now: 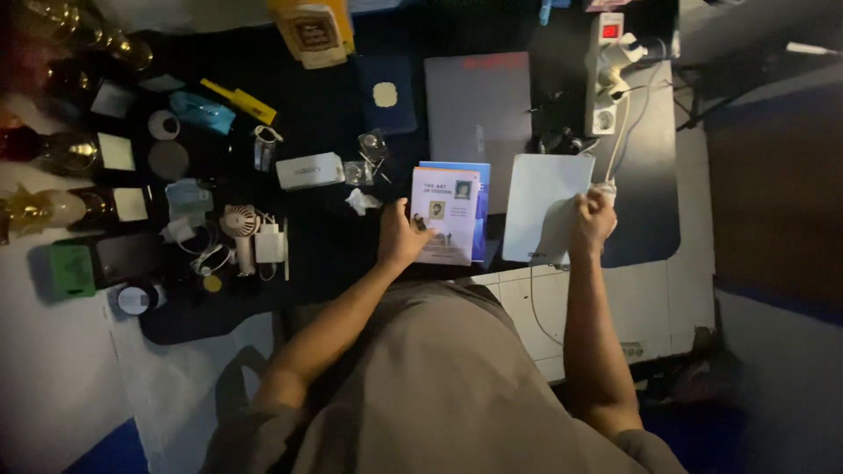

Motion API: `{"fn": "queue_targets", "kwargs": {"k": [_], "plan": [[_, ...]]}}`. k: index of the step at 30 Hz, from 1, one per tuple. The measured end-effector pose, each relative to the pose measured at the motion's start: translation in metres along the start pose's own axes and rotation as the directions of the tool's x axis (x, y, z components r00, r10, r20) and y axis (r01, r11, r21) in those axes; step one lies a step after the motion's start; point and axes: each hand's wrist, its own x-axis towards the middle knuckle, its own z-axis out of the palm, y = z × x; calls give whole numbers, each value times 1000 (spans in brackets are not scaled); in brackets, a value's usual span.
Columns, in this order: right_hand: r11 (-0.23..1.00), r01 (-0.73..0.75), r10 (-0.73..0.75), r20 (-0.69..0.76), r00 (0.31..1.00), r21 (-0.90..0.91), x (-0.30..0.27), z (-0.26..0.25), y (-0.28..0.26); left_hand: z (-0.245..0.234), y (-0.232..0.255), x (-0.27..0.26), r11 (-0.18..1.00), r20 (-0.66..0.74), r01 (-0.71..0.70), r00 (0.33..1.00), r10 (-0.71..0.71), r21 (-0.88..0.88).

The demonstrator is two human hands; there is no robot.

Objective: Cleaning and organizing items such as folders and books on a desk.

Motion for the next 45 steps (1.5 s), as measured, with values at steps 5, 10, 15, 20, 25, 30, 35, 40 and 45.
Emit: {"fn": "queue_targets", "kwargs": {"k": [5, 10, 15, 20, 25, 30, 35, 40, 45], "plan": [[972, -116, 115, 18, 993, 204, -21, 20, 68, 25, -16, -2, 991, 16, 136, 991, -137, 17], [956, -164, 164, 19, 986, 245, -33, 28, 43, 33, -16, 1, 952, 58, 305, 951, -304, -4], [954, -198, 192, 51, 980, 223, -29, 37, 34, 42, -26, 5, 927, 59, 374, 925, -374, 18], [932, -231, 218, 77, 973, 281, -26, 41, 43, 25, -2, 7, 915, 60, 404, 913, -404, 10], [932, -207, 188, 89, 978, 298, -27, 40, 42, 25, -4, 8, 889, 145, 446, 891, -430, -107], [944, -209, 192, 88, 977, 256, -30, 35, 30, 34, -22, 8, 848, 200, 369, 928, -314, -381], [957, -188, 177, 69, 982, 220, -28, 39, 41, -11, -14, 8, 609, 345, 465, 885, -312, -643], [938, -167, 150, 79, 985, 303, -30, 47, 43, -76, 1, 10, 280, 483, 477, 874, -54, -833], [943, -211, 167, 182, 969, 256, -36, 64, 22, -130, 36, 7, 161, 346, 328, 933, 100, -931]]}}
